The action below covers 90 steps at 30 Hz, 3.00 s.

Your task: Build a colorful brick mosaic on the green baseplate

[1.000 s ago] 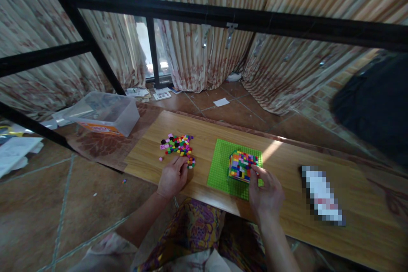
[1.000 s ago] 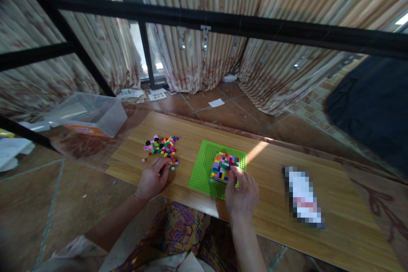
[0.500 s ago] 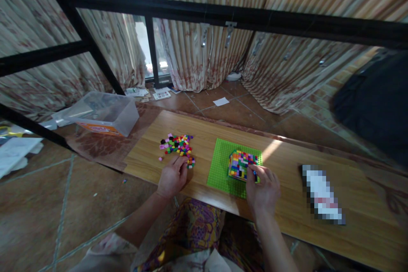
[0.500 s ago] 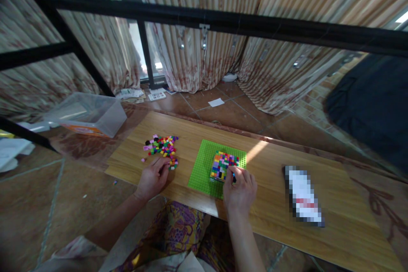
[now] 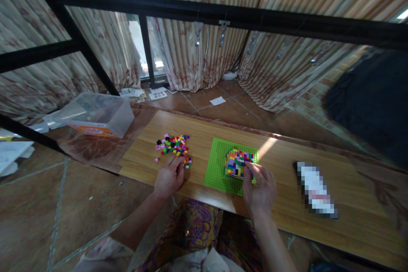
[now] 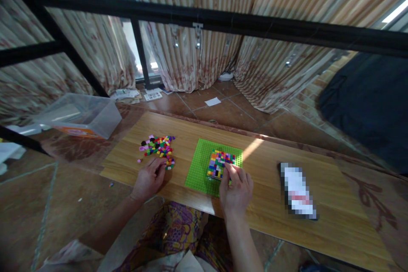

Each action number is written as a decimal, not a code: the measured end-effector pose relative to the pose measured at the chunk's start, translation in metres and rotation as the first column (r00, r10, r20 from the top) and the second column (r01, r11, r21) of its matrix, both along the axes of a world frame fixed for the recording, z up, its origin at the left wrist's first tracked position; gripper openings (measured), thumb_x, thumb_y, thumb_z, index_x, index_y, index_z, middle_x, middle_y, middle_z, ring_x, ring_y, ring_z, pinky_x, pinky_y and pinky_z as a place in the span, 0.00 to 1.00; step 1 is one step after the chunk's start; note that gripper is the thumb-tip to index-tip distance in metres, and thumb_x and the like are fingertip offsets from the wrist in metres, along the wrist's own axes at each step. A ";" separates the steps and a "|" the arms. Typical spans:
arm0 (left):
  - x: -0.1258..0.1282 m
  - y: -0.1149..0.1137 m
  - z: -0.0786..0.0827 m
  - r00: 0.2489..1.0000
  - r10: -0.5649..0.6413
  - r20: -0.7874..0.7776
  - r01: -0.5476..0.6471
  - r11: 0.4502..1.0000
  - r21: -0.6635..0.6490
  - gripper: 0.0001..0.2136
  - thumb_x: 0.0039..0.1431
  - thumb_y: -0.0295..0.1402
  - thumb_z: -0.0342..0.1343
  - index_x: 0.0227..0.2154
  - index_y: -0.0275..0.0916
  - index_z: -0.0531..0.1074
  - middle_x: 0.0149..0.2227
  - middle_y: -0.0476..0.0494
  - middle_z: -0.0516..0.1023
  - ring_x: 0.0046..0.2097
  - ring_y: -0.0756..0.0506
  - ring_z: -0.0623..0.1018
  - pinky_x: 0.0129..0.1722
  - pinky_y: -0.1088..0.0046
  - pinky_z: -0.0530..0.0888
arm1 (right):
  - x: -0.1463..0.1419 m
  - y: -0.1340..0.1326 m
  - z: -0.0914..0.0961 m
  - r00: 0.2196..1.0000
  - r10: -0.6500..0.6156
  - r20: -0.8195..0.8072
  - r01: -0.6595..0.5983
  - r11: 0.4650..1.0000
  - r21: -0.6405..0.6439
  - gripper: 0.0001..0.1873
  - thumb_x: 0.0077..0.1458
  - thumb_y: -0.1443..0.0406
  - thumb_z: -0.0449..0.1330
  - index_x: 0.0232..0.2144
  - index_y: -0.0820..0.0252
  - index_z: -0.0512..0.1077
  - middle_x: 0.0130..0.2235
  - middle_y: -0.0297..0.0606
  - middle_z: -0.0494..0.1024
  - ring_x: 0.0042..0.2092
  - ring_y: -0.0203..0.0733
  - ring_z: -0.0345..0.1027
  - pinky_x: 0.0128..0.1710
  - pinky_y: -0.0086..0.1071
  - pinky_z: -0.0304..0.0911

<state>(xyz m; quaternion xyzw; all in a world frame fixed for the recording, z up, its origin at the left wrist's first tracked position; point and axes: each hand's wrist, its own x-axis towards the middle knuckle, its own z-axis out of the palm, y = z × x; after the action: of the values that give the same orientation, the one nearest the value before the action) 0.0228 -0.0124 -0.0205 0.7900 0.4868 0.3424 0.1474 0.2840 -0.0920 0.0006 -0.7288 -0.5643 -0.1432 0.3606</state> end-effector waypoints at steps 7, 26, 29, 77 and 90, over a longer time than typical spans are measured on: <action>-0.001 0.001 -0.002 1.000 -0.007 -0.002 0.007 1.000 0.003 0.08 0.61 0.28 0.46 0.39 0.41 0.69 0.37 0.44 0.75 0.39 0.46 0.75 0.39 0.72 0.72 | -0.001 0.003 -0.003 0.999 0.020 0.030 -0.019 0.999 -0.027 0.14 0.61 0.61 0.51 0.39 0.57 0.76 0.39 0.41 0.77 0.40 0.41 0.66 0.42 0.37 0.60; 0.000 0.000 -0.002 1.000 -0.003 -0.008 0.003 1.000 -0.014 0.08 0.62 0.28 0.46 0.39 0.40 0.69 0.37 0.44 0.75 0.39 0.46 0.75 0.39 0.71 0.72 | 0.001 -0.003 0.000 0.987 0.048 0.154 -0.026 0.990 -0.139 0.16 0.62 0.61 0.50 0.44 0.58 0.75 0.41 0.44 0.75 0.43 0.44 0.63 0.43 0.38 0.60; 0.000 0.000 -0.002 1.000 -0.002 -0.005 0.002 1.000 -0.016 0.08 0.62 0.28 0.46 0.39 0.40 0.69 0.37 0.44 0.75 0.39 0.46 0.75 0.39 0.71 0.71 | -0.002 -0.002 0.003 0.991 0.041 0.124 -0.026 0.993 -0.118 0.16 0.61 0.60 0.50 0.44 0.59 0.74 0.41 0.44 0.75 0.43 0.45 0.65 0.44 0.40 0.60; -0.002 -0.001 -0.003 1.000 -0.028 0.010 0.028 1.000 0.000 0.08 0.61 0.27 0.46 0.40 0.40 0.69 0.37 0.44 0.75 0.39 0.47 0.75 0.40 0.71 0.72 | -0.111 0.029 -0.015 0.901 0.388 -0.194 -0.427 0.874 -0.233 0.13 0.63 0.64 0.49 0.36 0.58 0.74 0.35 0.39 0.74 0.39 0.40 0.67 0.42 0.32 0.60; -0.002 0.001 0.001 1.000 -0.019 -0.004 0.019 1.000 0.007 0.08 0.61 0.28 0.47 0.39 0.40 0.69 0.37 0.44 0.76 0.39 0.46 0.76 0.39 0.71 0.73 | -0.019 -0.019 0.013 0.916 0.091 -0.390 -0.116 0.992 -0.042 0.15 0.60 0.58 0.51 0.40 0.57 0.75 0.39 0.41 0.77 0.37 0.39 0.72 0.36 0.31 0.65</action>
<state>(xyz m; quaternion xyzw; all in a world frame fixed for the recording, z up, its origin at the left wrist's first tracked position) 0.0206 -0.0115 -0.0191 0.7958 0.4781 0.3413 0.1470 0.2645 -0.1111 0.0136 -0.7229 -0.5241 0.0408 0.4484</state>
